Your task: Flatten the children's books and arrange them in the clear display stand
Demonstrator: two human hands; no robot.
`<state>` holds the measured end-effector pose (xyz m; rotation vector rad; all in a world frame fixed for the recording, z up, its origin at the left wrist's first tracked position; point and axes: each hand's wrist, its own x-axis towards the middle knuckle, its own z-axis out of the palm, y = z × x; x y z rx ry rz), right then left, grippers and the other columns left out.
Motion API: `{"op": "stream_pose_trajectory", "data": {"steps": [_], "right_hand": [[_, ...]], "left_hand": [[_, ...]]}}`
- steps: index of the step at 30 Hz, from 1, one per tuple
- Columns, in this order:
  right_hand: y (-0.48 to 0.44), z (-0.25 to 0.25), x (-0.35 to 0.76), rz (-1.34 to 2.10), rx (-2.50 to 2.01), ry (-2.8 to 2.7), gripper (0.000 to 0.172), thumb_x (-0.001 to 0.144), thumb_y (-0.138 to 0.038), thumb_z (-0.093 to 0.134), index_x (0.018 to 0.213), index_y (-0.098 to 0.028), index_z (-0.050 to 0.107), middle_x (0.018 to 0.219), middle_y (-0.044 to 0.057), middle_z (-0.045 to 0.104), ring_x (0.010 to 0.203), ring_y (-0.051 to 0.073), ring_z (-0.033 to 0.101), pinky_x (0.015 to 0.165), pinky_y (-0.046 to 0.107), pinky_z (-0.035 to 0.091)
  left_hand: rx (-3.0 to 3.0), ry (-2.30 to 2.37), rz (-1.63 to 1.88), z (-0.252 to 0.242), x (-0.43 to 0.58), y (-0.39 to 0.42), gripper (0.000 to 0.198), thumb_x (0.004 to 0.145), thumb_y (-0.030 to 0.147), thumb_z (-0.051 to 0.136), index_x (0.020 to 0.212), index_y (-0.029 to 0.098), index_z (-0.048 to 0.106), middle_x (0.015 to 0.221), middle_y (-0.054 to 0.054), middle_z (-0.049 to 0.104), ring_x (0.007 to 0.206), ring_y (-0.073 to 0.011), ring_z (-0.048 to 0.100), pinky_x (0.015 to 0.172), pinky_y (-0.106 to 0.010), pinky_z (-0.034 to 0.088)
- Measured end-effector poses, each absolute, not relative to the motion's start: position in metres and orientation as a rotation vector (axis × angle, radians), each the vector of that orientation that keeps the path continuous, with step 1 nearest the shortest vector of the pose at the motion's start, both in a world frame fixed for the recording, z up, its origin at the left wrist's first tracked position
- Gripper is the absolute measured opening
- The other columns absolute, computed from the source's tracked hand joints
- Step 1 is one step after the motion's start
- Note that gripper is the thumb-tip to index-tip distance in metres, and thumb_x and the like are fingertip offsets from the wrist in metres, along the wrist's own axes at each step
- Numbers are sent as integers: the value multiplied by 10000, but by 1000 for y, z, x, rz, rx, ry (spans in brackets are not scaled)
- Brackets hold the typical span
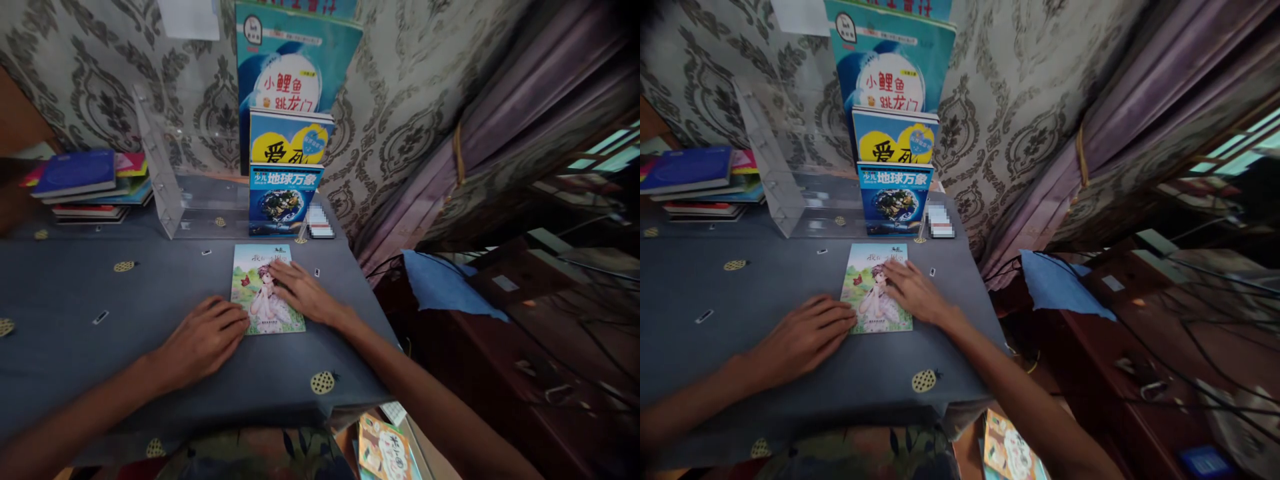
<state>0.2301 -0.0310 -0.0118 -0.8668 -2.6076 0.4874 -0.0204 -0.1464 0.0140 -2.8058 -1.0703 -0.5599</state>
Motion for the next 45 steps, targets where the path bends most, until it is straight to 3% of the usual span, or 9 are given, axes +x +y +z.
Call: {"op": "stream_pose_trajectory", "data": {"steps": [8,17,29,34,45], "right_hand": [[17,-33,232,420,-1046,-2385,475,1003,-337,438,1382,-88,577,1475,190,520,1439,274,412,1192,494,359],[15,-34,234,448,-1063,-2340,450,989,-322,457,1373,-132,595,1475,159,529,1400,261,473,1178,471,385],[15,-34,236,468,-1030,-2344,440,995,-327,452,1386,-183,592,1479,121,533,1401,270,471,1177,498,387],[15,-32,235,477,-1048,-2344,449,988,-320,458,1371,-135,600,1472,159,532,1396,280,477,1178,499,383],[18,-34,237,513,-1035,-2321,421,986,-325,472,1370,-217,608,1478,98,540,1385,264,492,1171,498,391]], "left_hand": [[-2746,-1215,-549,3,-31,-99,315,1027,246,400,1186,175,662,1209,-104,694,1077,-229,650,891,-384,513],[-2614,-1404,-652,-12,-34,-34,304,983,213,430,1136,157,687,1160,-107,701,1027,-231,657,905,-396,543],[-2568,-1436,-708,-25,-33,-36,327,994,200,407,1207,150,650,1264,-127,662,1132,-256,624,975,-449,512],[-2596,-1419,-734,-25,-34,-32,327,988,202,424,1219,151,651,1272,-119,666,1145,-243,627,991,-435,512],[-2585,-1455,-778,-28,-35,-29,331,978,203,438,1217,163,663,1272,-111,678,1132,-241,638,986,-455,502]]}}
